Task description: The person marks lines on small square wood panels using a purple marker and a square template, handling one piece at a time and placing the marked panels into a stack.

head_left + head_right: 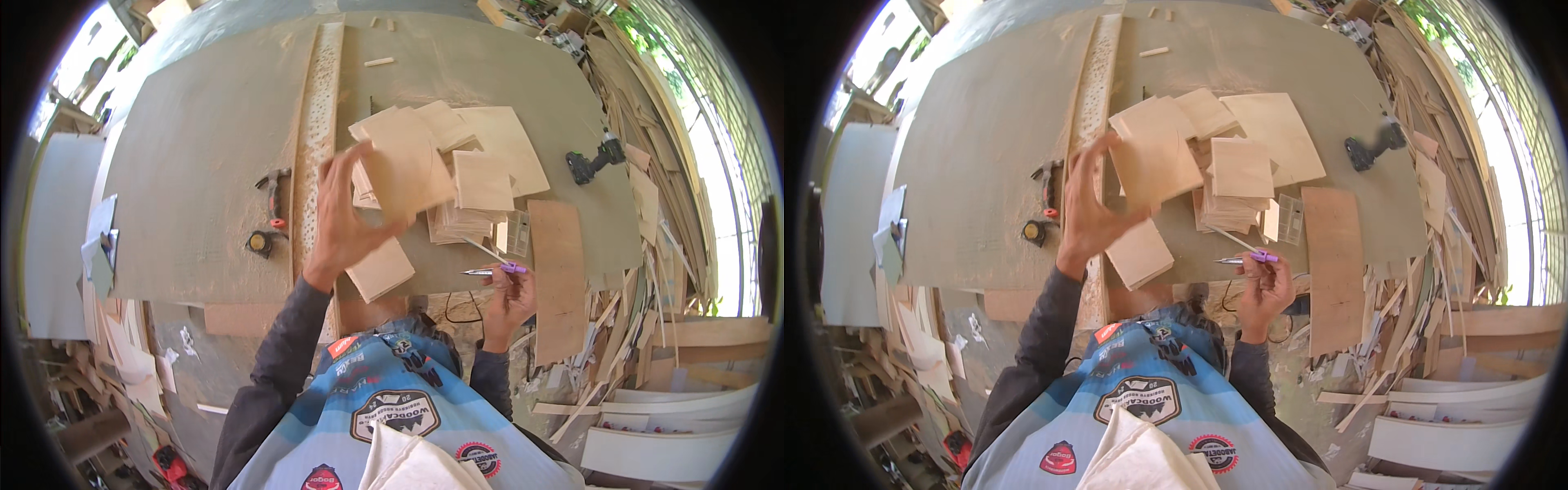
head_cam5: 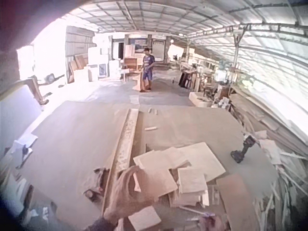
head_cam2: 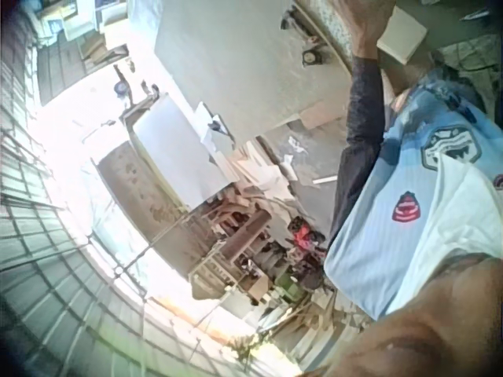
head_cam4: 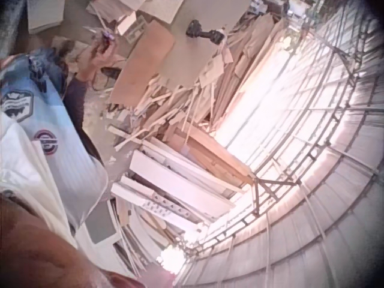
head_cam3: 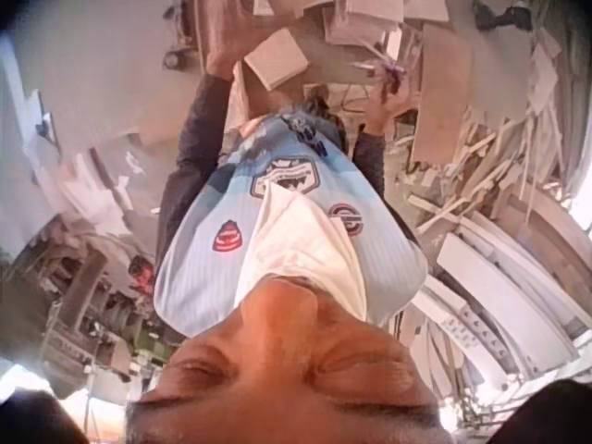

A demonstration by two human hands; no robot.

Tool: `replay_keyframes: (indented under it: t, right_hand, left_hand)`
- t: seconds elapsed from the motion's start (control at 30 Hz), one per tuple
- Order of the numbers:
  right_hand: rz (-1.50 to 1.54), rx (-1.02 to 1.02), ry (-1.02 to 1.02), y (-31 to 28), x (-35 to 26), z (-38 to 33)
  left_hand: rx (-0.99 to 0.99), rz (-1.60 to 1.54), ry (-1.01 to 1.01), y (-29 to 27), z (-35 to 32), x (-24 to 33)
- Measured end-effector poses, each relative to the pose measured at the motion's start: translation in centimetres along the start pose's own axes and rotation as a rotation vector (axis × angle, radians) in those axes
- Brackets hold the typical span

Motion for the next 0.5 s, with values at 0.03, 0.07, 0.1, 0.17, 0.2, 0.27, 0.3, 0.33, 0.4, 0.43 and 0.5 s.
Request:
replay_keyframes:
  t: [0.03, 0.07, 0.1, 0.17, 0.2, 0.27, 0.3, 0.33, 0.4, 0.43, 0.5]
  right_hand:
    - [0.017, 0.015, 0.001, -0.2, 0.1, -0.3]
    - [0.016, 0.012, -0.002, -0.1, 0.0, -0.4]
    - [0.014, 0.009, -0.004, 0.1, -0.2, -0.6]
    - [-0.008, 0.016, -0.028, 0.1, -0.2, -0.8]
    - [-0.024, 0.022, -0.048, 0.2, -0.1, -0.8]
    - [-0.02, 0.035, -0.054, 0.5, 0.0, -1.2]
    - [-0.001, 0.044, -0.045, 0.7, -0.1, -1.4]
    - [0.021, 0.044, -0.029, 1.0, 0.1, -1.7]
    - [0.029, 0.022, 0.026, 0.9, 0.2, -2.2]
    - [0.035, 0.002, 0.061, 1.0, 0.4, -2.5]
    - [0.027, -0.011, 0.094, 1.4, 0.2, -2.8]
  left_hand:
    - [0.03, 0.0, 0.036, 0.6, 1.7, 0.2]
    - [0.042, -0.01, 0.028, 1.2, 3.3, 0.3]
    - [0.055, -0.02, 0.02, 1.7, 4.8, 0.5]
    - [0.06, 0.001, 0.033, 2.7, 7.2, 0.5]
    - [0.056, 0.036, 0.052, 3.0, 8.2, 0.2]
    - [0.051, 0.115, 0.057, 3.6, 8.6, -1.0]
    - [0.05, 0.154, 0.047, 3.8, 8.5, -2.1]
    - [0.052, 0.2, 0.028, 3.7, 8.2, -3.4]
    - [0.091, 0.3, 0.014, 4.0, 6.4, -4.3]
    - [0.111, 0.355, -0.002, 3.7, 5.0, -4.9]
    - [0.132, 0.2, -0.102, 2.3, 2.2, -6.0]
Point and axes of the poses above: each hand's wrist, its own z-axis towards the middle knuckle, its own y-axis out of the palm, x = y × z, the point moved 2 cm from there along z, towards the middle knuckle, and after that the axes turned 3 degrees about z, right-handed, at the moved point
